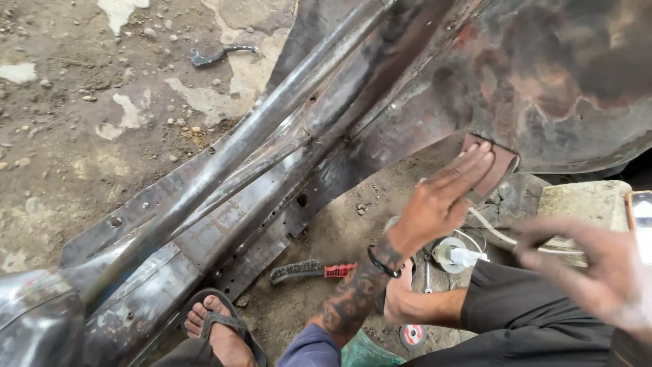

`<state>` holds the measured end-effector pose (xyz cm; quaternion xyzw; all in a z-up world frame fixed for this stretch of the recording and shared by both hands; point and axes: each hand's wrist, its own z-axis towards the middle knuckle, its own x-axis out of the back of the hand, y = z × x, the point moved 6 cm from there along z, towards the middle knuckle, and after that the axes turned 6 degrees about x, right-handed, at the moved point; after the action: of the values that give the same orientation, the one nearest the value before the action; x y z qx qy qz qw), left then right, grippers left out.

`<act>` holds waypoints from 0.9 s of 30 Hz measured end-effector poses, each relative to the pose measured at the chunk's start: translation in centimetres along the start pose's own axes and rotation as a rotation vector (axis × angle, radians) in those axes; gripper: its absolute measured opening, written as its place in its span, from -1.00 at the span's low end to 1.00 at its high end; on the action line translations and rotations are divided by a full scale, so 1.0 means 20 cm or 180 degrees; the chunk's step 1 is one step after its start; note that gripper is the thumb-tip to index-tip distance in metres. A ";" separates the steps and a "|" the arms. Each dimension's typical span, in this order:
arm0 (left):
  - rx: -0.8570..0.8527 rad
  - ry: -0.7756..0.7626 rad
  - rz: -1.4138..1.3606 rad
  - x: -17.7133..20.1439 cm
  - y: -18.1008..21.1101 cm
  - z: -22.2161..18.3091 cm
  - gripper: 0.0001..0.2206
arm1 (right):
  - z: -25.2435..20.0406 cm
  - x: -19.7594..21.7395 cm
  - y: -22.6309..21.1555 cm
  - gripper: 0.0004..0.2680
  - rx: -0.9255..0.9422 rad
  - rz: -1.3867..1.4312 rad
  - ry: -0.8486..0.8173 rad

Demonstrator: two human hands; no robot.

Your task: A person is manually sanding a motorcycle frame with sandpaper and a wire brush to remove rust and old paint.

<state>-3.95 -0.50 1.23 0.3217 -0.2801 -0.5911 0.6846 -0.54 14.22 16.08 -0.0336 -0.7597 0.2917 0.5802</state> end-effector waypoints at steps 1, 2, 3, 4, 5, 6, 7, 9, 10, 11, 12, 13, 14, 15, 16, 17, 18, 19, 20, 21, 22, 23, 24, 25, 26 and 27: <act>-0.0007 -0.0001 -0.0022 -0.01 -0.07 0.03 -0.35 | 0.01 0.02 0.00 -0.72 -0.0014 -0.0015 0.0011; 0.0568 -0.0181 0.0204 -0.03 -0.19 0.05 -0.82 | 0.00 -0.04 -0.02 -0.69 0.0104 0.0021 -0.0805; 0.1139 -0.0370 0.0438 -0.04 -0.30 0.06 -0.70 | -0.04 -0.10 -0.03 -0.65 0.0229 0.0067 -0.1616; 0.1144 -0.0437 0.0453 -0.01 -0.33 0.08 -0.70 | -0.03 -0.11 -0.04 -0.65 0.0209 0.0127 -0.1591; 0.0864 -0.0186 0.0466 0.04 -0.33 0.11 -0.88 | -0.05 -0.14 -0.03 -0.60 -0.0075 -0.0150 -0.1959; 0.0569 0.0108 0.0485 0.10 -0.33 0.16 -0.47 | -0.05 -0.16 -0.01 -0.53 -0.0326 -0.0468 -0.2338; 0.0563 0.0089 0.0506 0.11 -0.29 0.14 -0.47 | -0.05 -0.14 0.00 -0.53 -0.0312 -0.0445 -0.2328; 0.0902 -0.0448 0.0440 0.07 -0.25 0.13 -0.47 | -0.03 -0.10 -0.07 -0.57 0.0504 0.0132 -0.2095; 0.0855 -0.0485 0.0452 0.05 -0.22 0.11 -0.47 | -0.04 -0.07 -0.11 -0.57 0.0512 0.0145 -0.2037; 0.0552 -0.0371 0.0430 0.05 -0.16 0.08 -0.41 | -0.06 -0.06 -0.17 -0.59 0.0650 0.0390 -0.2177; 0.0264 -0.0268 0.0389 0.04 -0.10 0.04 -0.36 | -0.10 -0.04 -0.22 -0.60 0.0773 0.0641 -0.2321; 0.0232 -0.0315 0.0380 0.02 -0.14 0.05 -0.36 | -0.07 -0.04 -0.31 -0.60 0.0765 0.0660 -0.2267; 0.0106 -0.0179 0.0297 0.01 -0.17 0.05 -0.40 | -0.07 -0.05 -0.46 -0.61 0.1280 0.0928 -0.2613; -0.0017 -0.0044 0.0211 0.01 -0.20 0.05 -0.44 | -0.09 -0.04 -0.59 -0.61 0.1816 0.1180 -0.2938; -0.0038 -0.0098 0.0207 0.04 -0.17 0.12 -0.44 | -0.11 -0.08 -0.59 -0.61 0.1818 0.1205 -0.2883; 0.0773 -0.0145 0.0271 0.08 -0.21 0.19 -0.46 | -0.12 -0.13 -0.57 -0.57 0.1732 0.1079 -0.2847; 0.1597 -0.0209 0.0357 0.12 -0.26 0.22 -0.45 | -0.15 -0.19 -0.56 -0.51 0.1644 0.0976 -0.2814; 0.1589 -0.0274 0.0378 0.12 -0.30 0.17 -0.45 | -0.15 -0.24 -0.59 -0.51 0.1644 0.1024 -0.2762; 0.1110 -0.0168 0.0490 0.12 -0.31 0.18 -0.51 | -0.11 -0.27 -0.57 -0.58 0.1135 0.0772 -0.2570; 0.0629 -0.0065 0.0599 0.13 -0.31 0.17 -0.54 | -0.07 -0.29 -0.55 -0.61 0.0631 0.0522 -0.2362; 0.0606 -0.0098 0.0616 0.14 -0.22 0.17 -0.54 | -0.05 -0.25 -0.53 -0.61 0.0645 0.0546 -0.2328; 0.0667 -0.0140 0.0518 0.15 -0.14 0.17 -0.55 | 0.00 -0.16 -0.56 -0.60 0.1100 0.0674 -0.1744; 0.0703 -0.0151 0.0406 0.14 -0.06 0.18 -0.55 | 0.03 -0.05 -0.57 -0.55 0.1555 0.0749 -0.1150; 0.0656 -0.0152 0.0409 0.14 -0.06 0.19 -0.55 | 0.03 0.05 -0.54 -0.55 0.1576 0.0728 -0.1113; 0.0567 -0.0131 0.0427 0.14 -0.04 0.17 -0.56 | 0.05 0.20 -0.47 -0.66 0.1225 0.0733 -0.0366; 0.0479 -0.0110 0.0444 0.14 -0.04 0.16 -0.55 | 0.06 0.35 -0.40 -0.74 0.0865 0.0732 0.0377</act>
<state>-6.46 -3.63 2.72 0.3417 -0.3571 -0.5248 0.6930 -1.54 9.91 25.80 -0.0587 -0.6690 0.4535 0.5860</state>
